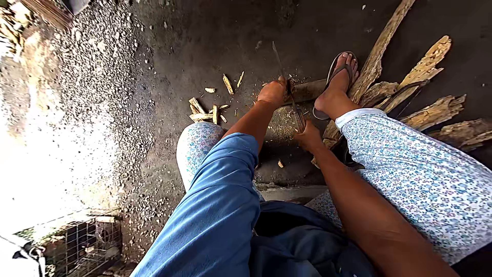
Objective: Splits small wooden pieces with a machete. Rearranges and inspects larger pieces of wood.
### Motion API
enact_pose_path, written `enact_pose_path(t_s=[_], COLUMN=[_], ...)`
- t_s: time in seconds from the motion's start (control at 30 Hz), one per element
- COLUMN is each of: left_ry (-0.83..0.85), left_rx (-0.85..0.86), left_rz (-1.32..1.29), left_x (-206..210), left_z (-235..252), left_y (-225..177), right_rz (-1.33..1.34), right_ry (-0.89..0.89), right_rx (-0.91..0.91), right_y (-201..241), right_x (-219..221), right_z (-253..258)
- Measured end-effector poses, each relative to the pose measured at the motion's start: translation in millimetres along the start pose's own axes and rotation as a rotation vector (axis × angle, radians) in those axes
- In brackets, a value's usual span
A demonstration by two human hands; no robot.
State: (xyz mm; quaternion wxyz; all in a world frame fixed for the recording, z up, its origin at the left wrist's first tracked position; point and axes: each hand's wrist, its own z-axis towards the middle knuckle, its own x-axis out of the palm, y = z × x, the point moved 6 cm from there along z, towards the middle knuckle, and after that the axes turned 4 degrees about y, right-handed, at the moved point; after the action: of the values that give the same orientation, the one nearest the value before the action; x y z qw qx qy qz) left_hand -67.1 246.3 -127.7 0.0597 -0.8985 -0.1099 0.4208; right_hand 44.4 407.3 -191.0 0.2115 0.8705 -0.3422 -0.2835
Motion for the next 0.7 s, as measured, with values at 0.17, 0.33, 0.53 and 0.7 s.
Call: enact_pose_path(t_s=[0.17, 0.33, 0.53, 0.7], left_ry=[-0.030, -0.028, 0.089, 0.460], left_rx=[-0.034, -0.002, 0.216, 0.186], left_rz=[-0.028, -0.062, -0.055, -0.119], left_x=[6.7, 15.1, 18.2, 64.1], left_z=[-9.5, -15.1, -20.3, -26.7], left_y=[21.4, 31.8, 18.7, 8.4], right_rz=[0.492, 0.502, 0.682, 0.839], right_ry=[0.150, 0.017, -0.217, -0.300], right_rx=[0.045, 0.086, 0.047, 0.057], right_y=[-19.5, -37.0, -47.1, -44.0], right_x=[26.3, 23.2, 0.2, -2.2], right_z=[-6.4, 1.3, 8.8, 7.5])
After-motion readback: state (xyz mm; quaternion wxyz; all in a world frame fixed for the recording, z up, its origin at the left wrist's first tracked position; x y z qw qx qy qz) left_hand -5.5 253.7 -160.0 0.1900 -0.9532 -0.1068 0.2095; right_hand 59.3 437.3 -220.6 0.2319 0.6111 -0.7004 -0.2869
